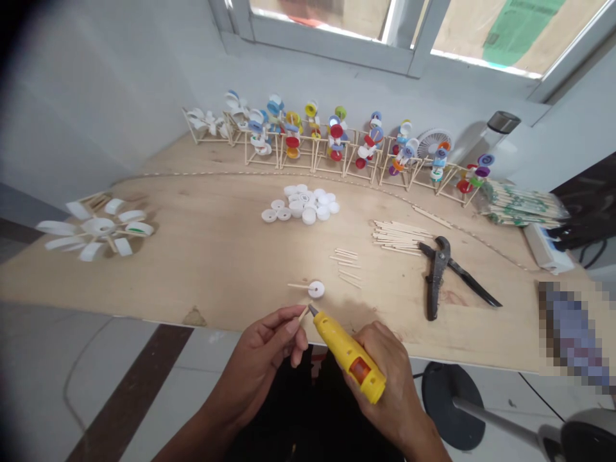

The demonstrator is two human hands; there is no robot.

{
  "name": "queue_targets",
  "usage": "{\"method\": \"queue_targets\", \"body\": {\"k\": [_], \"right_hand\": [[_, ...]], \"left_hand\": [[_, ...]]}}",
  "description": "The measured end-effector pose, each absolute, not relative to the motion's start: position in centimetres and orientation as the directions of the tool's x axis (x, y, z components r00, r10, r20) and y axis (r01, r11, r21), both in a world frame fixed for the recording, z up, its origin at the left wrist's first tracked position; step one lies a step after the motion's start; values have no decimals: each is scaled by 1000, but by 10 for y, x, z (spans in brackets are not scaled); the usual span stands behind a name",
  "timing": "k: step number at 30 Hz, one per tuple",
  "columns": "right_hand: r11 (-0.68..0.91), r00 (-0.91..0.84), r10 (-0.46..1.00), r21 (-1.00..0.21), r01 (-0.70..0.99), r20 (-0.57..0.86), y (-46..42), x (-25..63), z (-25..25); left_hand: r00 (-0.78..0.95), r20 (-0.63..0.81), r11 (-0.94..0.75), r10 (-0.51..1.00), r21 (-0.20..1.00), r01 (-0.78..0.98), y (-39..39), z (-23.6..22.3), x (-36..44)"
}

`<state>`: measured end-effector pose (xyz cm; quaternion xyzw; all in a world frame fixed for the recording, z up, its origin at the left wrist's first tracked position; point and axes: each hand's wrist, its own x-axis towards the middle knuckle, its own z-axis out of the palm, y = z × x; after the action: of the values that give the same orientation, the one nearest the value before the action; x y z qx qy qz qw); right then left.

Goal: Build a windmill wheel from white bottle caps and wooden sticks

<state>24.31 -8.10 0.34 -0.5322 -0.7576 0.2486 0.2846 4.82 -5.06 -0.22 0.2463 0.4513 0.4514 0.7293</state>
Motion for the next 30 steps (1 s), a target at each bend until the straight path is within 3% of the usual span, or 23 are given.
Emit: {"method": "queue_targets", "body": {"k": [30], "right_hand": [[326, -257, 945, -677, 660, 204, -83, 237, 10]], "left_hand": [[181, -492, 512, 852, 709, -486, -52, 4, 49]]}}
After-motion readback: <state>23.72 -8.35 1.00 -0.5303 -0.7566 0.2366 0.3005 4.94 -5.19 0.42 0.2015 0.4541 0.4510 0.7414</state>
